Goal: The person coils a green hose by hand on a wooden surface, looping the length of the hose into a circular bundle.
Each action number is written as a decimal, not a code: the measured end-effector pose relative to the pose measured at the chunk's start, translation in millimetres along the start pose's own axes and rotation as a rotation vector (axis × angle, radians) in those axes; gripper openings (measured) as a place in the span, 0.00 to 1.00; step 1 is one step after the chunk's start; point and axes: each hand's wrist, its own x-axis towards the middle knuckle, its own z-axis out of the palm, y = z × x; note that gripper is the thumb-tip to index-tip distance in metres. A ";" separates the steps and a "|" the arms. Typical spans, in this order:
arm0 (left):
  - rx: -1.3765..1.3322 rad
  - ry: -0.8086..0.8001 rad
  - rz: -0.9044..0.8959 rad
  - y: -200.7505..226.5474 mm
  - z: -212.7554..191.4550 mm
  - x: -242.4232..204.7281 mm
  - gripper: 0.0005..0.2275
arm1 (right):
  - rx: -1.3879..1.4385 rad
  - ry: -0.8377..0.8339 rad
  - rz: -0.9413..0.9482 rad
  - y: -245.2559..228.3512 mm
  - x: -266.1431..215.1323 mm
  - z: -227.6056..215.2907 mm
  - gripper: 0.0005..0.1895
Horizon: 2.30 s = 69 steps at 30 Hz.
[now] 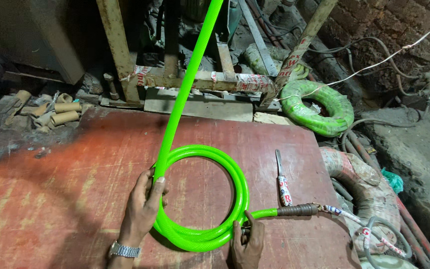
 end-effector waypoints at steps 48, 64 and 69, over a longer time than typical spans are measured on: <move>0.609 -0.198 -0.473 -52.6 -63.6 40.0 0.17 | 0.055 -0.066 0.200 -32.0 4.5 -11.1 0.21; 0.837 -0.047 -0.137 -96.9 -63.8 54.7 0.24 | 0.014 -0.084 0.169 -27.6 3.3 -10.3 0.25; 0.819 -0.062 -0.153 -90.9 -67.7 53.6 0.27 | 0.001 -0.071 0.127 -21.3 1.9 -7.3 0.26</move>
